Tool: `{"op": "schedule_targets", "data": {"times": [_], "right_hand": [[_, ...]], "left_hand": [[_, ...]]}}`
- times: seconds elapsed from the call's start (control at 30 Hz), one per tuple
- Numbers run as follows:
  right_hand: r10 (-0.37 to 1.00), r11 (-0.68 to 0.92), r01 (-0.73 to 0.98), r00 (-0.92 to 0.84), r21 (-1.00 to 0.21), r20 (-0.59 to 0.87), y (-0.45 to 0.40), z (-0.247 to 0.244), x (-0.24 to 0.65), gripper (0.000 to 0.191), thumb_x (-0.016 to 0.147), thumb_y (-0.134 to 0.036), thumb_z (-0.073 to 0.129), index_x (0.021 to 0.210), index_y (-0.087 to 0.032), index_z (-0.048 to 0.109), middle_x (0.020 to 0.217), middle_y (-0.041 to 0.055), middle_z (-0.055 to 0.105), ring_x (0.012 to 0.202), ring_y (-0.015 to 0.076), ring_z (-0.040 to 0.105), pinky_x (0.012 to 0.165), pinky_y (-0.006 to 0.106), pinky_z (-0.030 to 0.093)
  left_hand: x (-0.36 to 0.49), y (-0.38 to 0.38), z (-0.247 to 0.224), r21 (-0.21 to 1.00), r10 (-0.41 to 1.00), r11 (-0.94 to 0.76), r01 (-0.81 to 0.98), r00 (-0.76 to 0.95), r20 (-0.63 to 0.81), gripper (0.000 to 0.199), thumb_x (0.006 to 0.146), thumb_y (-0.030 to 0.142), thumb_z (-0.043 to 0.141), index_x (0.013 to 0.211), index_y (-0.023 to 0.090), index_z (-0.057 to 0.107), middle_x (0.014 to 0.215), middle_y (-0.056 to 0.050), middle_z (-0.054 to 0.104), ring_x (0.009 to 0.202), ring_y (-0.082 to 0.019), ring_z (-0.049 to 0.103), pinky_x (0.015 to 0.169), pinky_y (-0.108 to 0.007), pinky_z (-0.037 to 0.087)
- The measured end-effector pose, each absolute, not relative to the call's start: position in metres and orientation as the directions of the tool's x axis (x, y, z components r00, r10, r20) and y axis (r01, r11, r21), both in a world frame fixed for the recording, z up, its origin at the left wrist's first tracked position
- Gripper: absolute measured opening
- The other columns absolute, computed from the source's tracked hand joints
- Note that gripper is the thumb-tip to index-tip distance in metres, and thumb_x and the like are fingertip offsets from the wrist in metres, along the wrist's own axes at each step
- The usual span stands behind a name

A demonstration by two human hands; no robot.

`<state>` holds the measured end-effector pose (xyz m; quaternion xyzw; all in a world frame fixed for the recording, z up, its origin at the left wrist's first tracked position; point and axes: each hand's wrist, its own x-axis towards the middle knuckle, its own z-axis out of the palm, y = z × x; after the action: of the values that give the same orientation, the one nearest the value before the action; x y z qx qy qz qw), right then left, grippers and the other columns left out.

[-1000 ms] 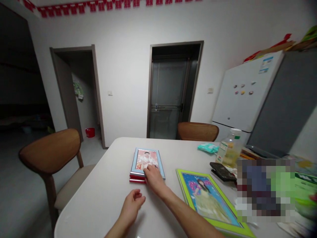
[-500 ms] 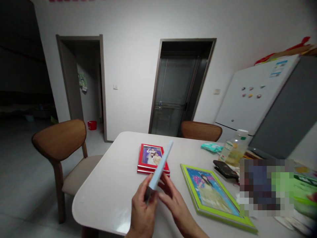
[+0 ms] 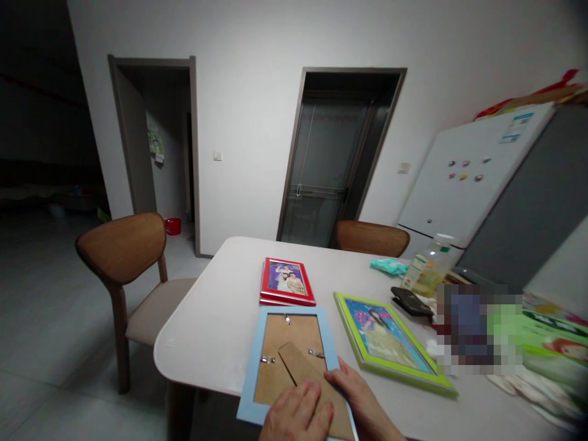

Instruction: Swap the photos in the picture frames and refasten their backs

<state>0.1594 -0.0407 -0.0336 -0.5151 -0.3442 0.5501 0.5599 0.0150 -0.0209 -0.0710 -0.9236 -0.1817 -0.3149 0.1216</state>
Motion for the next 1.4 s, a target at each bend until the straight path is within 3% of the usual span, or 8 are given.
{"op": "schedule_targets", "data": {"times": [0.17, 0.4, 0.57, 0.73, 1.0, 1.13, 1.23, 1.4], "right_hand": [[0.956, -0.112, 0.319, 0.292, -0.941, -0.015, -0.027, -0.043, 0.174, 0.044, 0.057, -0.022, 0.046, 0.099, -0.012, 0.056, 0.077, 0.0061, 0.066, 0.068, 0.0199, 0.059, 0.064, 0.029, 0.045], [0.961, -0.153, 0.847, 0.248, -0.508, 0.124, -0.016, -0.055, 0.187, 0.034, 0.062, -0.020, 0.041, 0.089, -0.013, 0.059, 0.081, 0.0091, 0.061, 0.075, 0.0187, 0.055, 0.069, 0.025, 0.039], [0.966, -0.082, 0.912, 0.172, -0.401, 0.194, -0.006, -0.054, 0.187, 0.043, 0.063, -0.019, 0.045, 0.105, -0.013, 0.053, 0.101, 0.0104, 0.051, 0.088, 0.0170, 0.051, 0.078, 0.023, 0.036], [0.972, -0.074, 0.931, 0.148, -0.357, 0.185, 0.008, -0.052, 0.184, 0.024, 0.068, -0.020, 0.044, 0.083, -0.017, 0.063, 0.087, 0.0079, 0.052, 0.080, 0.0167, 0.053, 0.072, 0.024, 0.036], [0.957, -0.127, 0.953, 0.191, -0.274, 0.220, 0.010, -0.050, 0.182, 0.023, 0.074, -0.026, 0.043, 0.086, -0.021, 0.062, 0.085, 0.0071, 0.051, 0.071, 0.0170, 0.053, 0.063, 0.026, 0.036], [0.939, 0.096, 0.940, 0.023, -0.328, 0.343, 0.011, -0.044, 0.159, 0.024, 0.073, -0.024, 0.046, 0.092, -0.019, 0.061, 0.100, 0.0096, 0.052, 0.092, 0.0202, 0.047, 0.077, 0.028, 0.034], [0.937, 0.270, 0.868, -0.138, -0.417, 0.319, 0.018, -0.046, 0.131, 0.020, 0.072, -0.026, 0.049, 0.083, -0.020, 0.064, 0.092, 0.0061, 0.056, 0.087, 0.0171, 0.048, 0.078, 0.026, 0.034], [0.934, 0.290, 0.866, -0.165, -0.406, 0.316, 0.031, -0.057, 0.105, 0.019, 0.072, -0.021, 0.048, 0.074, -0.018, 0.066, 0.075, 0.0051, 0.060, 0.078, 0.0155, 0.049, 0.072, 0.025, 0.034]], "left_hand": [[-0.003, -0.020, -0.066, 0.161, 0.512, -0.856, 0.491, 0.762, 0.396, 0.047, 0.069, 0.039, 0.057, 0.109, 0.016, 0.049, 0.115, -0.011, 0.052, 0.104, -0.027, 0.049, 0.084, -0.042, 0.044], [-0.035, -0.009, -0.065, 0.338, 0.703, -0.708, 0.619, 0.662, 0.259, 0.052, 0.063, 0.033, 0.064, 0.109, 0.015, 0.047, 0.123, -0.014, 0.044, 0.116, -0.027, 0.036, 0.096, -0.050, 0.025], [-0.038, -0.005, -0.070, 0.414, 0.677, -0.728, 0.547, 0.667, 0.310, 0.033, 0.064, 0.028, 0.063, 0.094, 0.018, 0.051, 0.120, -0.011, 0.048, 0.115, -0.024, 0.037, 0.096, -0.049, 0.024], [-0.037, -0.005, -0.070, 0.467, 0.684, -0.719, 0.516, 0.647, 0.338, 0.028, 0.063, 0.024, 0.063, 0.088, 0.018, 0.052, 0.116, -0.011, 0.051, 0.113, -0.025, 0.040, 0.095, -0.051, 0.024], [-0.037, -0.006, -0.070, 0.498, 0.693, -0.709, 0.499, 0.624, 0.361, 0.036, 0.060, 0.021, 0.066, 0.092, 0.017, 0.051, 0.111, -0.011, 0.054, 0.110, -0.025, 0.042, 0.095, -0.050, 0.024], [-0.037, -0.009, -0.069, 0.524, 0.703, -0.700, 0.485, 0.598, 0.385, 0.033, 0.058, 0.019, 0.067, 0.087, 0.019, 0.051, 0.100, -0.007, 0.058, 0.101, -0.023, 0.049, 0.095, -0.048, 0.025], [-0.036, -0.010, -0.068, 0.535, 0.710, -0.693, 0.484, 0.584, 0.393, 0.028, 0.059, 0.020, 0.067, 0.082, 0.020, 0.051, 0.099, -0.005, 0.058, 0.098, -0.021, 0.051, 0.096, -0.047, 0.024], [-0.035, -0.011, -0.066, 0.544, 0.721, -0.682, 0.488, 0.576, 0.387, 0.027, 0.059, 0.020, 0.067, 0.080, 0.020, 0.049, 0.099, -0.004, 0.057, 0.097, -0.021, 0.050, 0.095, -0.046, 0.024]]}}
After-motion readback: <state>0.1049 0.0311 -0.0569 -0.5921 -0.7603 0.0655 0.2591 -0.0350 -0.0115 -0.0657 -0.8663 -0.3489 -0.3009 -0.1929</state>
